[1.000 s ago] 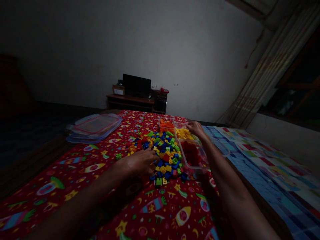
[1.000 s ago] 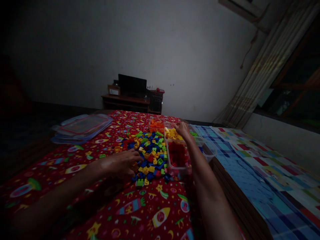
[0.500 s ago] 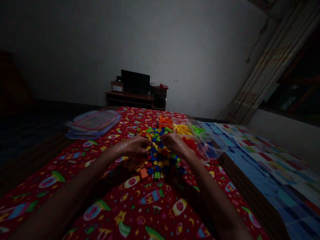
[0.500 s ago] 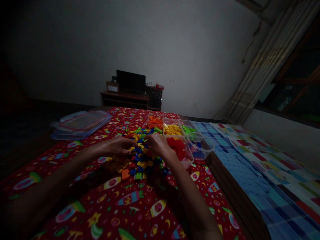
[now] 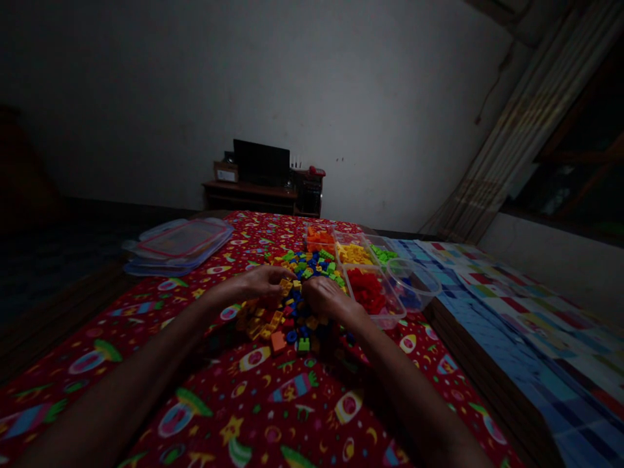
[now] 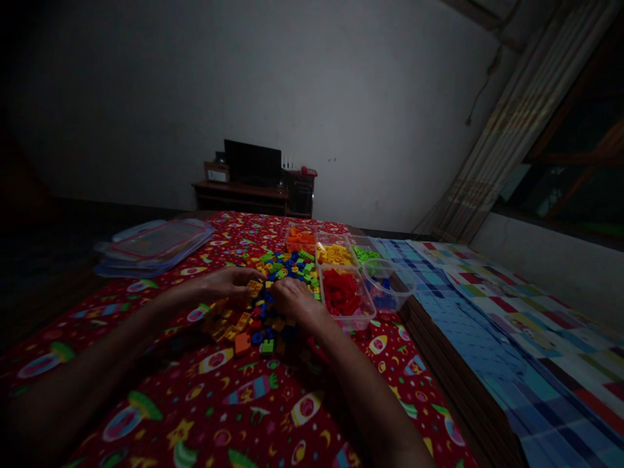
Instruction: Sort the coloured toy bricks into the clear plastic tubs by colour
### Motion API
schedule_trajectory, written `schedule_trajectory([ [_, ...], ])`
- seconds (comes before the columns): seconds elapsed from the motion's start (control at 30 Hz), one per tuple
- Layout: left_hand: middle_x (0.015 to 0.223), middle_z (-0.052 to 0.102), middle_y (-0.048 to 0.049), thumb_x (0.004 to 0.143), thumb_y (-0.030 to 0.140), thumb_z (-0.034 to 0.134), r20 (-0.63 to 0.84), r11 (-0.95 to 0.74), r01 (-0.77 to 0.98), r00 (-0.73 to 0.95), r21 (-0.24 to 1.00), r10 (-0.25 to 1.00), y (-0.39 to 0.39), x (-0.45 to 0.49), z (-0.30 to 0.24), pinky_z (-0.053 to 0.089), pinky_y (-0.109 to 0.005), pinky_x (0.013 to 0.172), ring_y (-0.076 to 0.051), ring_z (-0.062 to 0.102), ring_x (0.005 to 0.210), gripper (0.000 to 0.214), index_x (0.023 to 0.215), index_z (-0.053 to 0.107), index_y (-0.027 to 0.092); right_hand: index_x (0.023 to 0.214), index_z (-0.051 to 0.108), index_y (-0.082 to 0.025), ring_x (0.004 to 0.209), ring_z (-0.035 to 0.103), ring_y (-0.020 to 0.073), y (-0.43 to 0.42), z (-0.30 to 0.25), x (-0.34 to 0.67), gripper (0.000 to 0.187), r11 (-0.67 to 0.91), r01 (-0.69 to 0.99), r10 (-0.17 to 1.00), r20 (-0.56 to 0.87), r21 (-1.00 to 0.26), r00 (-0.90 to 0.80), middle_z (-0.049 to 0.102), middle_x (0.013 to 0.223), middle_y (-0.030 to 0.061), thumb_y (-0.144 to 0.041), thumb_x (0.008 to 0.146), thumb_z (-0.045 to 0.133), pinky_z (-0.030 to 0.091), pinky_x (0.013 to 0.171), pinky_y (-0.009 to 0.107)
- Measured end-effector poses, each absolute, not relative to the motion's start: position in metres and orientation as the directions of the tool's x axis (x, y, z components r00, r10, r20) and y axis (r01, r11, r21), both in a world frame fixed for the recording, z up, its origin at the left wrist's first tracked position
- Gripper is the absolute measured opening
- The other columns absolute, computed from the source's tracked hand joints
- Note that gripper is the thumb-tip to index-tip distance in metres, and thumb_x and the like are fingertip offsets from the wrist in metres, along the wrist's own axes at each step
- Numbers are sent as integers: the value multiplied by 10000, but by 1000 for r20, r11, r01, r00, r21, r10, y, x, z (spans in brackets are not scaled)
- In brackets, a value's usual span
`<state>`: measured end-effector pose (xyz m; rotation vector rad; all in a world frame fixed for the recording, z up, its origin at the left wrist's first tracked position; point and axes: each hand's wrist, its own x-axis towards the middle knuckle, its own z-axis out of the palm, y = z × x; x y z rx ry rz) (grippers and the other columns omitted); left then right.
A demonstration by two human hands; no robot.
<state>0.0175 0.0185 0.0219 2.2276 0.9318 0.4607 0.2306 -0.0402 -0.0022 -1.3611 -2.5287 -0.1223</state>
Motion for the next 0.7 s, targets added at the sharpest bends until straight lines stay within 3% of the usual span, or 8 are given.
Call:
schedule_trajectory([
  [0.23,1046,688,-96,778,447,595,82,-397,293,708,870,702,14,18,18,517,-311,747,-224,655,907,694,1387,420,165,1286,538,-168,837,621,167,-40,18,221,478,528,757,839,371,-384,-397,698,971,65,-88,814,522,432,751,251],
  [0.4,1113,684,-121,806,404,604,-8,-216,257,661,942,750,6,28,15,505,-367,862,-235,656,1012,844,1498,178,173,1167,626,-161,853,628,177,-41,14,215,355,531,753,838,373,-388,-399,705,963,83,-161,812,603,434,723,245],
  [0.47,1073,698,-114,770,439,647,-8,-191,241,640,951,768,8,30,13,520,-368,844,-235,674,968,875,1488,223,175,1104,654,-159,811,626,167,-42,15,218,296,511,773,849,363,-377,-384,709,914,73,-153,814,595,428,696,234],
  [0.6,1047,711,-102,675,545,684,55,-256,274,574,927,817,16,31,12,548,-352,786,-260,686,929,735,1277,553,143,1048,680,-162,784,622,159,-38,25,233,262,436,830,874,383,-348,-299,712,888,66,-141,811,570,426,672,224],
  [0.7,971,737,-78,723,489,631,155,-425,479,505,768,849,17,33,14,543,-344,757,-258,691,870,527,1127,662,150,1006,698,-146,751,616,159,-25,38,252,240,357,873,889,408,-332,-208,707,868,80,-159,822,544,436,658,229],
])
